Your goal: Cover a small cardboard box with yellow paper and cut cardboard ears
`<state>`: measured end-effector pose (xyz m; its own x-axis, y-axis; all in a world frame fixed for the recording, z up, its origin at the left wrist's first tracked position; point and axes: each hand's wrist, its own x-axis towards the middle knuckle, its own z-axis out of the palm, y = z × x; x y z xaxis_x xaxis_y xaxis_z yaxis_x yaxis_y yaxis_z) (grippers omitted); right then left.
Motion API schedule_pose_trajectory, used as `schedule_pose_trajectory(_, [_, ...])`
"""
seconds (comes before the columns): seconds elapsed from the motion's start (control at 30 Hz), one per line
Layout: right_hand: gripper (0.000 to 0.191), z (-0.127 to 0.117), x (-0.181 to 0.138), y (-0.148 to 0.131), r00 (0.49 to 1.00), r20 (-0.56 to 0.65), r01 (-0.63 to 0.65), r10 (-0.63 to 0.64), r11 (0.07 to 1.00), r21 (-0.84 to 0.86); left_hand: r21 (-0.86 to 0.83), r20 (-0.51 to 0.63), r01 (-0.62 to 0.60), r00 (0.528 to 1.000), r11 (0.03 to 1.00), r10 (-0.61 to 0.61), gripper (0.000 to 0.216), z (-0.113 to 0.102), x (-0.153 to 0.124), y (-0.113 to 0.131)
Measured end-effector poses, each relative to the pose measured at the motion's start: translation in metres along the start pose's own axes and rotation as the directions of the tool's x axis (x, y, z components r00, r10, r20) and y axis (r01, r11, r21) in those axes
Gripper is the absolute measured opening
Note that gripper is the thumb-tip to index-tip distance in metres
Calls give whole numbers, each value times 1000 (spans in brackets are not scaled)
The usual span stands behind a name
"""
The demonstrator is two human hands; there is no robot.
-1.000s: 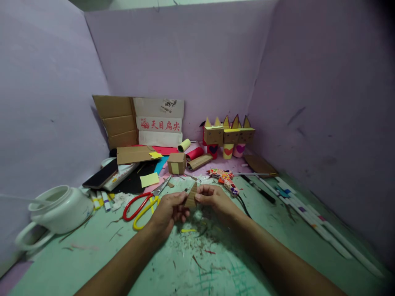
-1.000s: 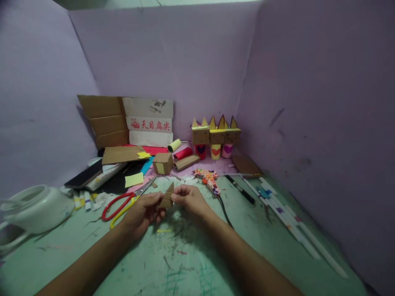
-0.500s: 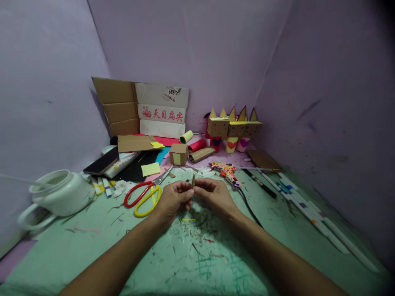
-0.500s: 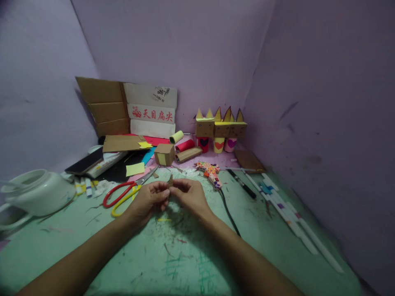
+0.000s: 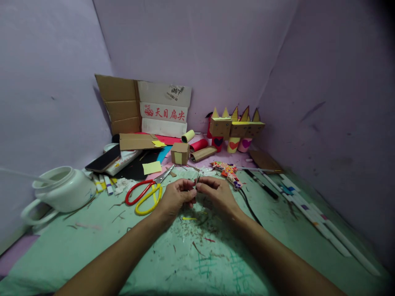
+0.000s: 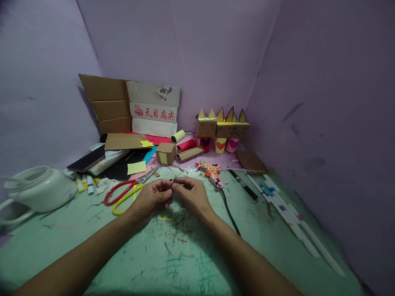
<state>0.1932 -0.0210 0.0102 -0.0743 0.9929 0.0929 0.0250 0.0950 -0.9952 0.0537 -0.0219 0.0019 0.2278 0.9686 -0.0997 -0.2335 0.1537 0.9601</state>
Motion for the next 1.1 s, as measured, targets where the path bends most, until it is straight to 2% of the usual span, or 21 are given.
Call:
schedule_pose_trajectory(0.2, [18,1,2,2,999,-46,25,-26,999,-28,34,-22,-29,999,999,30,31,1,0,-1])
schedule_pose_trajectory(0.37, [28,3,2,8,997,-75,8,-5,999,39,73,30,-48,998,996,46,38,2,-1,0])
schedule_pose_trajectory(0.6, [34,2,3,9,994,-44,-98,101,994,55,89,54,-77,996,993,73,22,5,-4,2])
schedule_pose_trajectory(0.77, [31,3,2,11,994,-45,-95,96,995,20,64,-4,-95,995,993,96,22,3,0,0])
schedule_pose_trajectory(0.9, [27,2,4,15,994,7,-112,112,984,139,46,-41,-65,997,997,67,23,1,4,1])
schedule_pose_trajectory(1.1, [22,-8,14,15,994,-55,-85,99,972,218,104,-104,-12,994,994,23,17,-5,5,5])
